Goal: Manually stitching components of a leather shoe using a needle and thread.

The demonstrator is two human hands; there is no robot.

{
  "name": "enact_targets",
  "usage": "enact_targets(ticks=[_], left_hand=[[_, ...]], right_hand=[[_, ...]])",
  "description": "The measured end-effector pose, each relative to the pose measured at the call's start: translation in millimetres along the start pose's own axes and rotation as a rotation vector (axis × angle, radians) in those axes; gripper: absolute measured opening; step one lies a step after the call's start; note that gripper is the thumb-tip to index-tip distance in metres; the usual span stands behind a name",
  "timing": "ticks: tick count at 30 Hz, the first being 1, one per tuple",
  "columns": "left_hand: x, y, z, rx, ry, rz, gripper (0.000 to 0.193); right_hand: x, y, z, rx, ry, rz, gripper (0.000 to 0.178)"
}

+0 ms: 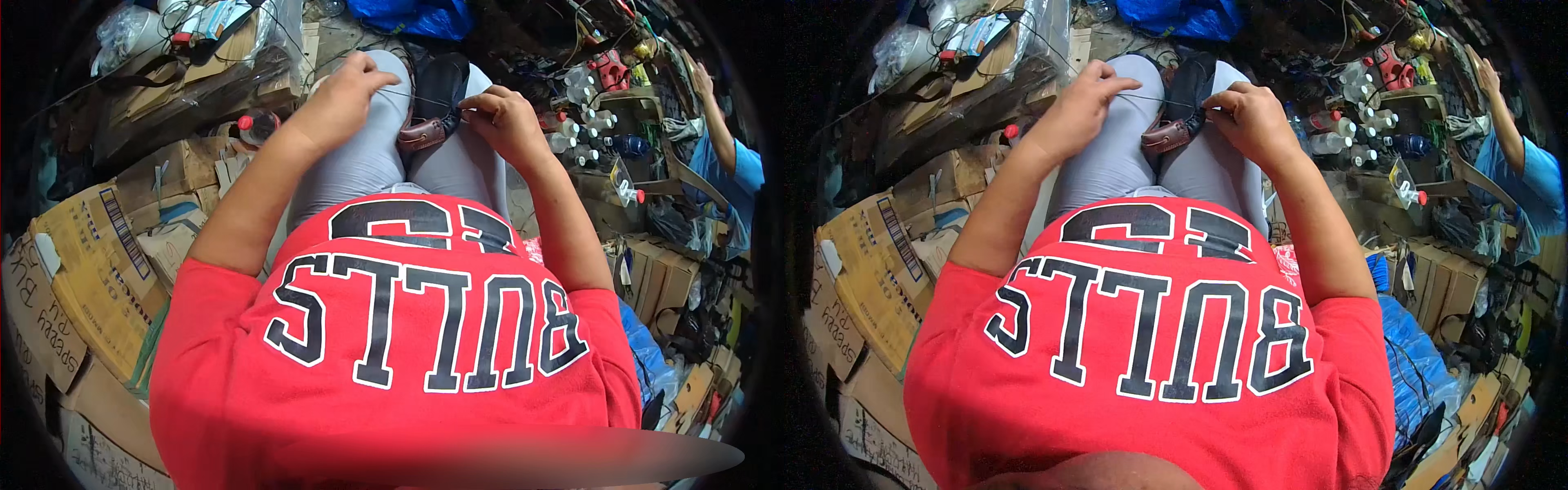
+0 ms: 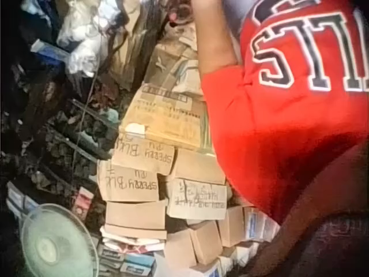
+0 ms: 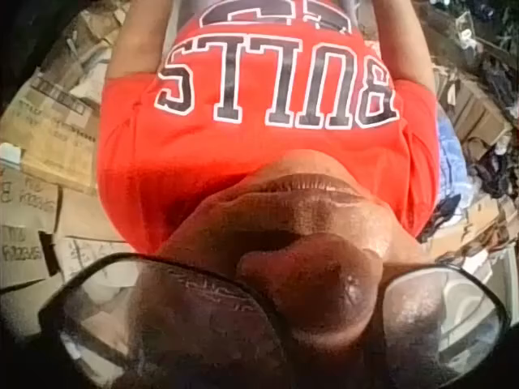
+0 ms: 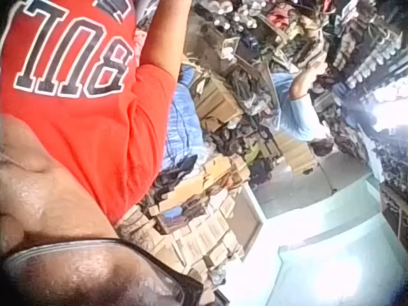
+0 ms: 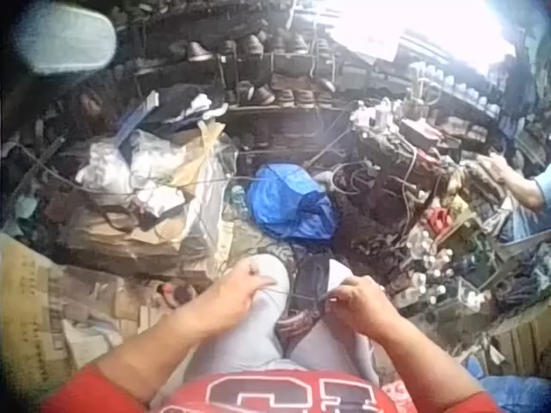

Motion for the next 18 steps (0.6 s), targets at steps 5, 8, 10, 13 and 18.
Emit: enact_targets(ticks=[5, 8, 10, 13, 18], left_hand=[[17.3, 8.1, -11.8, 0.126, -0.074, -0.093, 0.018], [28.3, -4.9, -9.9, 0.217, -0.063, -0.225, 0.015], [35.3, -15.6, -6.3, 0.206, 0.069, -0.242, 0.016], [46.6, -24.7, 2.7, 0.088, 0.291, -0.106, 0.019], [52.1, -26.9, 4.8, 0.075, 0.267, -0.039, 0.021]], right_hand=[[3.6, 11.9, -3.8, 0.065, -0.015, -0.007, 0.022], [5.3, 17.6, -9.4, 0.087, -0.045, -0.023, 0.029], [5.7, 17.4, -23.4, 0.162, -0.121, 0.017, 0.032], [6.9, 13.6, -29.5, 0.272, -0.221, 0.092, 0.04], [15.5, 7.7, -41.2, 0.324, -0.374, 0.169, 0.028]])
Point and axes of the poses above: each hand's wrist, its own y-axis away from the middle knuckle, its own x-axis out of the palm, z = x × y, the point moved 4 cm from there along -y, towards the middle knuckle, and after that the axes turned 15 degrees about -z, right-handed, at the moved point
